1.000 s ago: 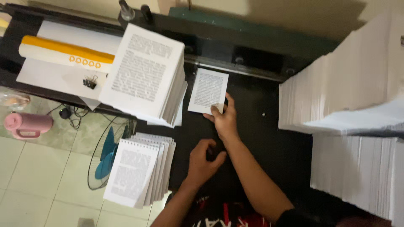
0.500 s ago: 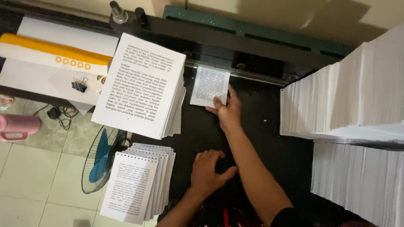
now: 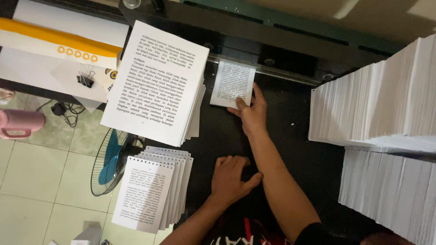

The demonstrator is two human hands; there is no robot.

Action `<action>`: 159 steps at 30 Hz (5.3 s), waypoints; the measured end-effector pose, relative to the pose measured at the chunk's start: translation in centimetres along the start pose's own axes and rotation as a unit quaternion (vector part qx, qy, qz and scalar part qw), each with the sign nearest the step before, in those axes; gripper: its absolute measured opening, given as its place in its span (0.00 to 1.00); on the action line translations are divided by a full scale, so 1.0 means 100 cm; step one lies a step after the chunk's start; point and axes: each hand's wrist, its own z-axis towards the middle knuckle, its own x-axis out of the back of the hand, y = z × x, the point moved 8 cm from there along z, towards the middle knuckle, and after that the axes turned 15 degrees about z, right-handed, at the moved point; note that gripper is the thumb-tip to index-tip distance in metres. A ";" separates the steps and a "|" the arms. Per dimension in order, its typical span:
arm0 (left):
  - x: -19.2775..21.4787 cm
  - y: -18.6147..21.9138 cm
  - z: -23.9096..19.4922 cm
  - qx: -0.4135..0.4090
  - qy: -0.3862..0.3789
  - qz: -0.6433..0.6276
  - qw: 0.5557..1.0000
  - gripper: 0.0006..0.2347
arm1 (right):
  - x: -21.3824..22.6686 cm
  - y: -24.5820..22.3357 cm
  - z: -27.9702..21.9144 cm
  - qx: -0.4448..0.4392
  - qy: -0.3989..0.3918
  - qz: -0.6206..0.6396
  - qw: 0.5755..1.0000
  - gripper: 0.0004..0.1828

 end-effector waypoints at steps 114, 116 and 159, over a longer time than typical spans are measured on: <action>0.335 -0.107 0.065 0.188 0.207 0.215 0.935 0.05 | -0.117 -0.114 -0.223 0.471 -0.428 -0.294 0.713 0.40; 0.334 -0.108 0.066 0.177 0.218 0.227 0.933 0.08 | -0.117 -0.114 -0.223 0.469 -0.427 -0.297 0.714 0.41; 0.020 0.017 0.016 -0.008 0.105 -0.389 0.915 0.09 | 0.138 -0.033 -0.136 0.247 -0.173 -0.061 0.951 0.19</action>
